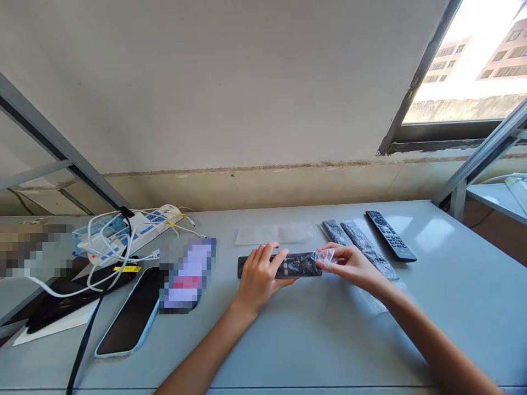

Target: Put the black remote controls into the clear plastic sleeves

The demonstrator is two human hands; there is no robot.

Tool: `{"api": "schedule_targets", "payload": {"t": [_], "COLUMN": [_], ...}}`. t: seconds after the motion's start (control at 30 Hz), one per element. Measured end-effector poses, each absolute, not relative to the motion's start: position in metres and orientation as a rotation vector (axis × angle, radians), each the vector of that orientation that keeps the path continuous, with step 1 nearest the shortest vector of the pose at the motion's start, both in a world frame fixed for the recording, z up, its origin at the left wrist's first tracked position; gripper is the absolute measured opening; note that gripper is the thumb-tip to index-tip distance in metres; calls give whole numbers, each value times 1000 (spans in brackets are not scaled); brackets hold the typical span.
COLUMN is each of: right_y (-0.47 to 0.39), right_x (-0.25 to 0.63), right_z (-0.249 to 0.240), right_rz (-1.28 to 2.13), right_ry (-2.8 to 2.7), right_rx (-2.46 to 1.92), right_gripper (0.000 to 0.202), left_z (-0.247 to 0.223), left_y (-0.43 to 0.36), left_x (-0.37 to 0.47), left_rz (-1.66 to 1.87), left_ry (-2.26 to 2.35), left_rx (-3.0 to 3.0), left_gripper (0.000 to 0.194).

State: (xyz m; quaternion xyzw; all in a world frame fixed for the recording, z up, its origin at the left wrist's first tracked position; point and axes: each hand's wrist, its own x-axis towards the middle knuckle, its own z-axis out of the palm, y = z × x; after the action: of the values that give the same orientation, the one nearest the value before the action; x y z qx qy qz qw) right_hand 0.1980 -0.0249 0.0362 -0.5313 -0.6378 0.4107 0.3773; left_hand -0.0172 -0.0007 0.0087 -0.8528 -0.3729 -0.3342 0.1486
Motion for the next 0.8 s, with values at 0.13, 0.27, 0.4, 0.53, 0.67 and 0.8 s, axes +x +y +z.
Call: {"api": "schedule_targets", "payload": {"t": [0.13,0.27,0.4,0.53,0.67,0.8], "right_y": [-25,-25,-23,-19,-18,-23], "right_x": [198,205,210,222,251,277], "right_z": [39,44,49,53,63,70], "right_rz": [999,918,787,752,388,98], "right_ry": [-1591,-1490,-1265,-1062,-731,-573], "right_rx": [-1393,-1414,-1411,-1320,-1333,-1397], "right_gripper": [37,41,43,42,34,28], "left_z": [13,17,15,10,7,6], "left_y": [5,10,15,22,28,31], "left_x": [-23,-29,-33,-37,-40,-41], "left_rz": [-896,-924,-988,-1062,-1044,-984], "left_ry": [-1053,-1114,-1170,-1210,-1352,-1476], "left_rx": [-2425,-2380,-2338,-2354,-2436,-2523], "left_gripper": [32,23,17,30,49,52]}}
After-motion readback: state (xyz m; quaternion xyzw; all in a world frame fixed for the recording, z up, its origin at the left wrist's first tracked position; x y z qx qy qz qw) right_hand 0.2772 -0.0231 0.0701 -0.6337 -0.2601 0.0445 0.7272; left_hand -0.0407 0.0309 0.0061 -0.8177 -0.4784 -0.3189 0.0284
